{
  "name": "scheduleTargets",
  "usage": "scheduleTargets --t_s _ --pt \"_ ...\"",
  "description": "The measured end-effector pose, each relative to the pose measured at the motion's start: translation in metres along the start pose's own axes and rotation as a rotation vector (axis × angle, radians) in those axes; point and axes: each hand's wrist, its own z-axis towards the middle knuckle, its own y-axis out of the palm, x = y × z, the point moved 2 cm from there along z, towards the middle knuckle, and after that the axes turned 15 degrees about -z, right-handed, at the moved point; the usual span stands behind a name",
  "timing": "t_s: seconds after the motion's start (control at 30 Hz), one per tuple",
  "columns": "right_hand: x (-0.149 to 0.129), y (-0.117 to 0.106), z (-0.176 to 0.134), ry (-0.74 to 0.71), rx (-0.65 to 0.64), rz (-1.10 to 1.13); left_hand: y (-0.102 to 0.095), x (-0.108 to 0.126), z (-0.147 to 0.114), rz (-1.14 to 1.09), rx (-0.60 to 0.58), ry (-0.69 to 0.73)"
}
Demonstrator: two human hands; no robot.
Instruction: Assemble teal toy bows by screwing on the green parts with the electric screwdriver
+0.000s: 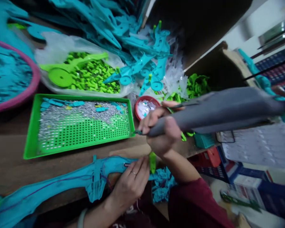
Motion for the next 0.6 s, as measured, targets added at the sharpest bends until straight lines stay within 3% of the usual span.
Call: scheduleTargets --t_s 0.13,0.27,0.47,0.6 --pt "-0.045 -0.052 -0.045 0.041 -0.037 -0.134 -0.001 -0.001 0.001 -0.034 -0.015 0.034" --pt "-0.044 -0.082 -0.092 0.048 0.006 -0.150 0.000 -0.001 0.001 -0.036 -0.042 0.050" --pt "-0.016 -0.087 -0.117 0.037 -0.061 -0.216 0.001 0.000 -0.001 -0.031 -0.048 0.086" --pt "-0.009 -0.085 -0.114 -0.031 -0.210 -0.210 0.001 0.000 -0.002 -0.039 -0.043 0.076"
